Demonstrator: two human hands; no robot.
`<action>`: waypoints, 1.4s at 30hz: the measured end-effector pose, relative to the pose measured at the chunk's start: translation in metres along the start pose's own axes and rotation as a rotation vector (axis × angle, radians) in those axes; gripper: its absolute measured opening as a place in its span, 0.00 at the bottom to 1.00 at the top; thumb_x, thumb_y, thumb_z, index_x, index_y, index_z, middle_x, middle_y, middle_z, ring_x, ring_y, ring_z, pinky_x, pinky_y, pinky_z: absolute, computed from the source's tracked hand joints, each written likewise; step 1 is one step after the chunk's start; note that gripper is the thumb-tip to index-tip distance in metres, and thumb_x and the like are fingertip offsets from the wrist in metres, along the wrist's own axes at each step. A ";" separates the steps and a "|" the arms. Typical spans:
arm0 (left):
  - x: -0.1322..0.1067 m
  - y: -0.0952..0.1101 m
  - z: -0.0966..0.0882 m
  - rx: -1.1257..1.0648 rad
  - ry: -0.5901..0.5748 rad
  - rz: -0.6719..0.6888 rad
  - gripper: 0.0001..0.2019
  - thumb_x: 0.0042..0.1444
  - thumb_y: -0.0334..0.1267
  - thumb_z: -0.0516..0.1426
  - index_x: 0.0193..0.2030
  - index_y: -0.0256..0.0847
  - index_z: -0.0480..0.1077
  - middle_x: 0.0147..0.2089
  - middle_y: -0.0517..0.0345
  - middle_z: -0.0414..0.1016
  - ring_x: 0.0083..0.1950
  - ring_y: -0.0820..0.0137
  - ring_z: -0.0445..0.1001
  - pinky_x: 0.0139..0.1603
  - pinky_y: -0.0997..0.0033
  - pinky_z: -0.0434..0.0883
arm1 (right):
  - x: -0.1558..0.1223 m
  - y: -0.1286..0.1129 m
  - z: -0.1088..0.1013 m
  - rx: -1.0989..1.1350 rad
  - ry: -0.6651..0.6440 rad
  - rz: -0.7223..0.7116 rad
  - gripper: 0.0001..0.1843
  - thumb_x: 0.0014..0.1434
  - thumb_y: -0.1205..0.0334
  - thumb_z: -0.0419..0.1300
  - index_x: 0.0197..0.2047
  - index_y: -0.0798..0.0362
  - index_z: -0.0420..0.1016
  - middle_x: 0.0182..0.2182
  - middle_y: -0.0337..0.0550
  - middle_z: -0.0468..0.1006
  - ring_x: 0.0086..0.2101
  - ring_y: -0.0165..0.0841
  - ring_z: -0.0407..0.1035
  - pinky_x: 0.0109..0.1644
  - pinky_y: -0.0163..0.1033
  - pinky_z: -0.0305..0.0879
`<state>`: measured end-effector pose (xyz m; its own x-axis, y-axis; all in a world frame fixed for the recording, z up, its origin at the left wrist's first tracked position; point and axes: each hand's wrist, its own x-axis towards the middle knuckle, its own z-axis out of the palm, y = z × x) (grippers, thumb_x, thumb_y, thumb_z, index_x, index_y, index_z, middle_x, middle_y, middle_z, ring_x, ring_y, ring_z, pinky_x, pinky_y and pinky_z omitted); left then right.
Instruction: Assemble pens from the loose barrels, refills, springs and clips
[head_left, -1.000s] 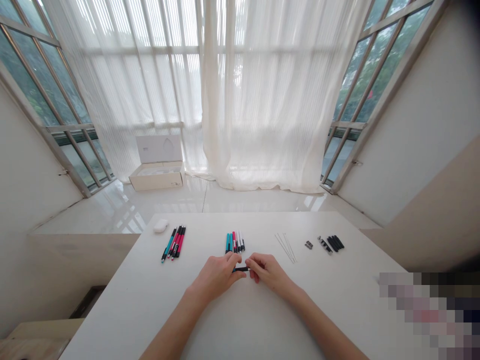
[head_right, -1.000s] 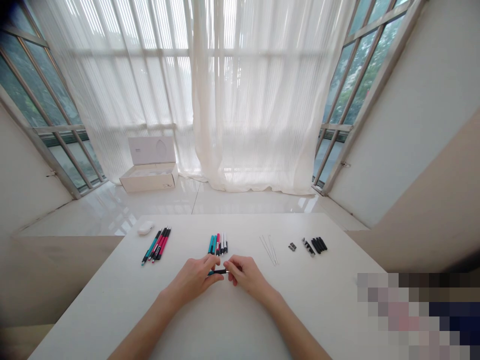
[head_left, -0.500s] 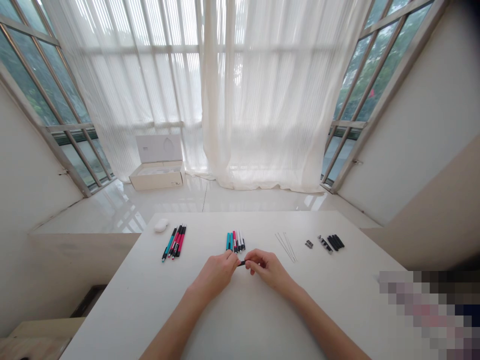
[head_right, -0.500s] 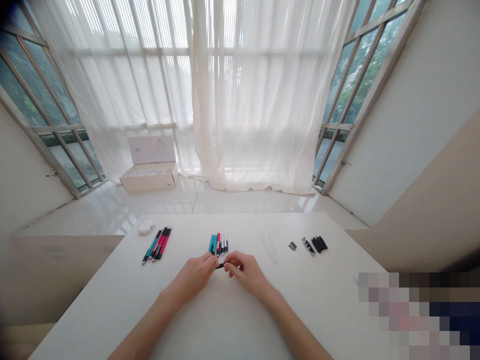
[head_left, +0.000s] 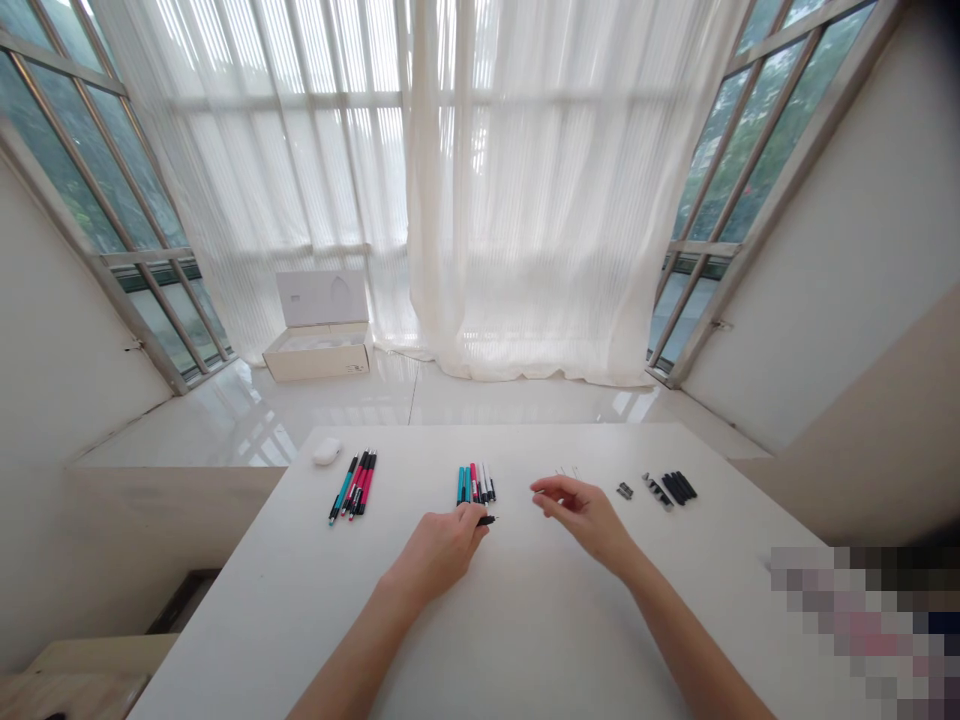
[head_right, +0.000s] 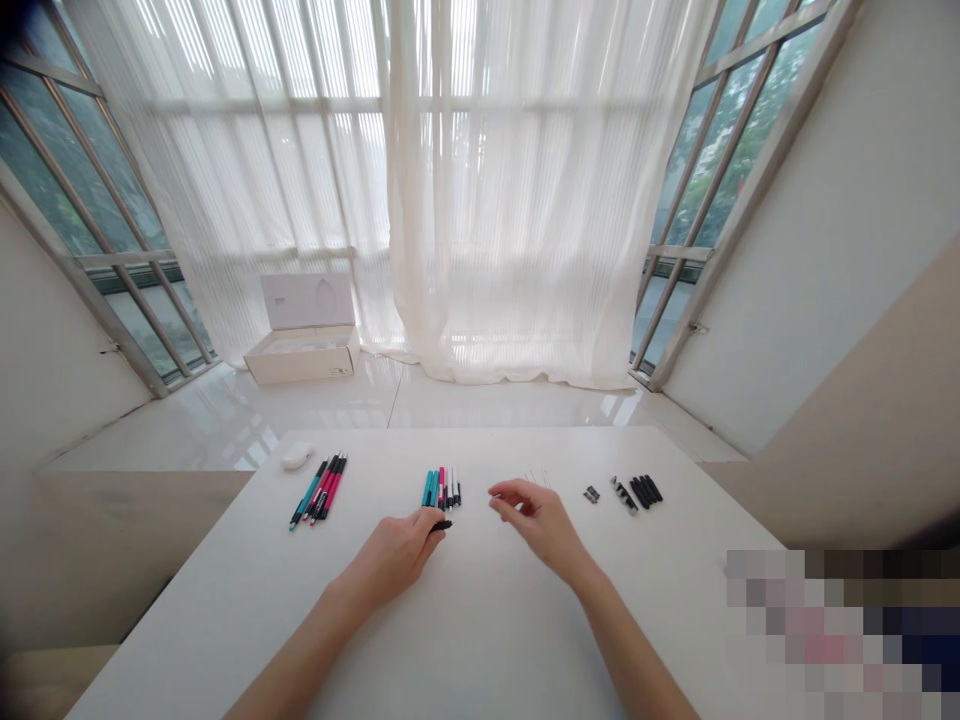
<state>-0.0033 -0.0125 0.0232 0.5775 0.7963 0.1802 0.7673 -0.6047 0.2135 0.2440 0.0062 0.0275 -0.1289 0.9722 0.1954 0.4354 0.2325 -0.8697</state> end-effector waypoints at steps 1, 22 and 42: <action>0.000 0.000 0.000 0.004 0.000 0.007 0.09 0.67 0.39 0.44 0.48 0.42 0.61 0.43 0.57 0.74 0.34 0.67 0.76 0.30 0.71 0.67 | 0.001 0.004 -0.014 -0.044 0.039 0.007 0.17 0.54 0.48 0.60 0.39 0.52 0.79 0.26 0.42 0.78 0.28 0.33 0.71 0.30 0.36 0.65; 0.000 0.002 -0.002 0.041 -0.100 0.045 0.08 0.67 0.38 0.45 0.45 0.43 0.62 0.41 0.57 0.74 0.35 0.67 0.75 0.32 0.72 0.67 | -0.025 0.121 -0.161 -0.667 0.255 0.587 0.10 0.40 0.58 0.61 0.28 0.49 0.81 0.29 0.45 0.82 0.32 0.42 0.75 0.34 0.40 0.65; 0.000 0.003 -0.004 0.030 -0.053 0.063 0.07 0.67 0.39 0.46 0.45 0.44 0.63 0.39 0.59 0.73 0.35 0.69 0.74 0.31 0.74 0.66 | -0.016 0.079 -0.136 -0.596 0.556 0.438 0.21 0.43 0.40 0.62 0.26 0.52 0.76 0.26 0.48 0.79 0.27 0.40 0.71 0.30 0.41 0.62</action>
<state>-0.0019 -0.0141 0.0274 0.6383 0.7567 0.1413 0.7364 -0.6538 0.1743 0.4011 0.0124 0.0175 0.5345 0.8139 0.2279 0.7505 -0.3331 -0.5707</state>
